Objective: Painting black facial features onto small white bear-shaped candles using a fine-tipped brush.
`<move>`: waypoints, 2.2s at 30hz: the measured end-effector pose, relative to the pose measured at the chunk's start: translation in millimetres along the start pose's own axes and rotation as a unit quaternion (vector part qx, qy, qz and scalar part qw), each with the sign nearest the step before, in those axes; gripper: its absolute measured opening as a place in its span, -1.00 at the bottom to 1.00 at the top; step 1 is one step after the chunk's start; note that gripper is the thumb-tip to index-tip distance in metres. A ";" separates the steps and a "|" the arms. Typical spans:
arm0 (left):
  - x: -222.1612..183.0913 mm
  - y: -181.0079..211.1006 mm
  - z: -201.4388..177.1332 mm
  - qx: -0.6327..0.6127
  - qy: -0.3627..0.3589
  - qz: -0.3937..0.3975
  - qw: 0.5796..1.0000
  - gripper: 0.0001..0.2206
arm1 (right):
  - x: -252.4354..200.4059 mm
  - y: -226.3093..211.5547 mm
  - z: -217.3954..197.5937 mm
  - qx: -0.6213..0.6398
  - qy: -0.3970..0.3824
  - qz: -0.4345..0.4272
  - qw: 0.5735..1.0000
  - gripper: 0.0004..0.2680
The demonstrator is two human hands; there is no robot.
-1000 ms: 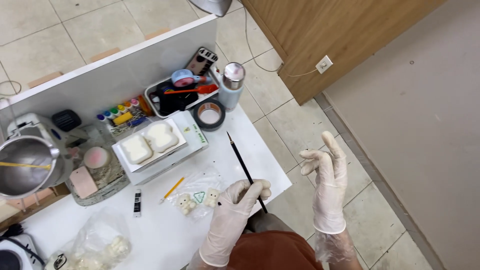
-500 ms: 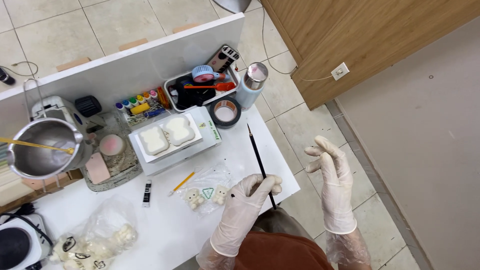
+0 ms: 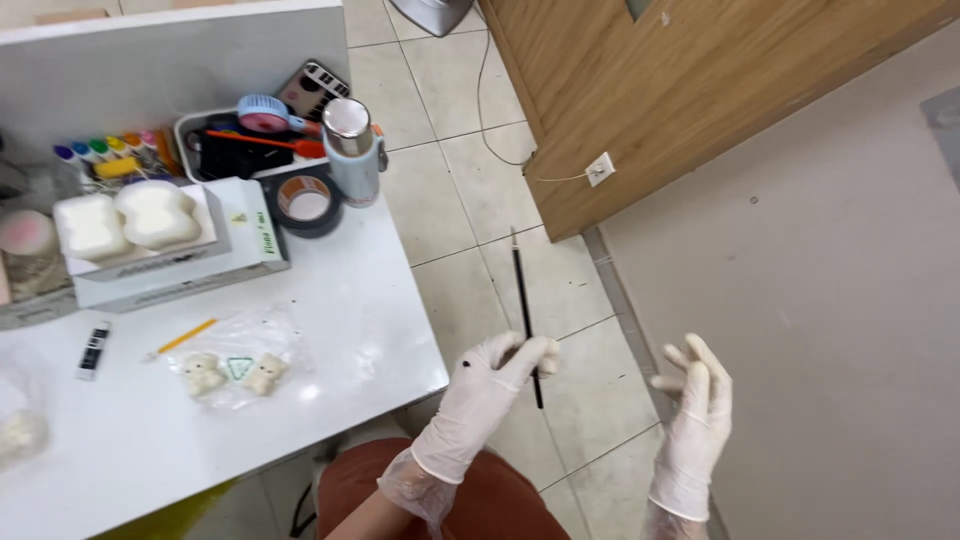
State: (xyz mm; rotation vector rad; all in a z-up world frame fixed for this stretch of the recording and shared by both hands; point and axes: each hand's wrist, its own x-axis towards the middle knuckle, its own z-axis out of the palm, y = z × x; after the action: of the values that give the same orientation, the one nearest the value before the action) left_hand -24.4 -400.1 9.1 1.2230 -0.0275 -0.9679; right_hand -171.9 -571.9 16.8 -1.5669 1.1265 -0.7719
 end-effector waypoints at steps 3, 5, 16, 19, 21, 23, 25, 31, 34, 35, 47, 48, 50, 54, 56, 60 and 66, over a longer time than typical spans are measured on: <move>-0.9 11.8 26.2 0.062 -0.002 -0.015 0.998 -0.75 | 21.9 -12.6 -26.9 -0.109 0.060 0.106 0.986 -0.72; 0.3 13.2 22.6 0.034 0.007 -0.007 0.999 -0.74 | 46.3 26.5 -48.5 -0.099 0.041 0.097 0.989 -0.72; 9.4 50.7 -86.2 0.030 0.136 -0.046 0.989 -0.69 | 59.1 25.6 87.5 -0.106 -0.135 0.024 0.985 -0.73; 12.5 76.0 -123.9 -0.014 0.133 -0.020 0.991 -0.73 | 42.3 10.2 146.4 -0.085 -0.175 0.052 0.979 -0.75; 10.5 99.4 -146.5 -0.026 0.125 -0.129 0.983 -0.74 | 24.3 -14.9 184.7 -0.122 -0.183 0.066 0.973 -0.75; 19.1 93.9 -169.9 -0.044 0.107 -0.081 0.990 -0.76 | 8.7 -29.7 213.1 -0.137 -0.177 0.089 0.970 -0.75; 30.8 95.8 -190.6 -0.064 0.085 -0.028 0.994 -0.77 | -0.7 -40.8 239.9 -0.151 -0.168 0.106 0.968 -0.74; 48.9 109.3 -237.1 -0.027 0.049 0.009 0.998 -0.80 | -8.0 -7.7 259.4 -0.259 -0.169 0.129 0.942 -0.73; 49.2 113.0 -250.3 -0.025 0.027 0.100 0.994 -0.82 | -16.4 -6.7 267.7 -0.273 -0.148 0.139 0.940 -0.74; 45.1 120.3 -253.3 -0.048 0.028 0.060 0.997 -0.81 | -17.8 -7.9 267.8 -0.280 -0.164 0.124 0.938 -0.74; 15.7 114.3 -290.9 -0.026 0.021 0.174 0.984 -0.86 | 59.6 121.5 267.2 -0.214 -0.343 0.006 0.915 -0.74; 10.9 108.7 -294.0 0.066 0.016 0.258 0.964 -0.85 | 64.2 132.2 267.7 -0.228 -0.362 0.008 0.904 -0.74; -1.1 114.7 -298.6 0.132 0.061 0.293 0.945 -0.79 | 90.1 165.1 270.4 -0.283 -0.362 0.003 0.888 -0.75; -17.8 110.1 -288.8 0.185 0.153 0.358 0.903 -0.68 | 122.0 178.4 291.1 -0.381 -0.388 0.010 0.839 -0.68; -20.5 103.5 -276.4 0.040 0.154 0.278 0.947 -0.82 | 159.9 198.8 303.4 -0.358 -0.440 0.012 0.823 -0.68; -34.1 87.3 -253.0 0.013 0.171 0.295 0.940 -0.82 | 186.1 235.4 321.1 -0.387 -0.430 -0.007 0.816 -0.64; -70.5 86.1 -197.3 -0.176 0.258 0.237 0.920 -0.78 | 93.0 134.0 326.6 -0.242 -0.541 -0.066 0.803 -0.68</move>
State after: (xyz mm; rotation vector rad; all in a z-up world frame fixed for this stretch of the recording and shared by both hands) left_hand 82.7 -201.9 32.9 1.0322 0.2486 -0.1957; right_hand 114.1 -547.8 -208.7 -2.0687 0.3304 0.4252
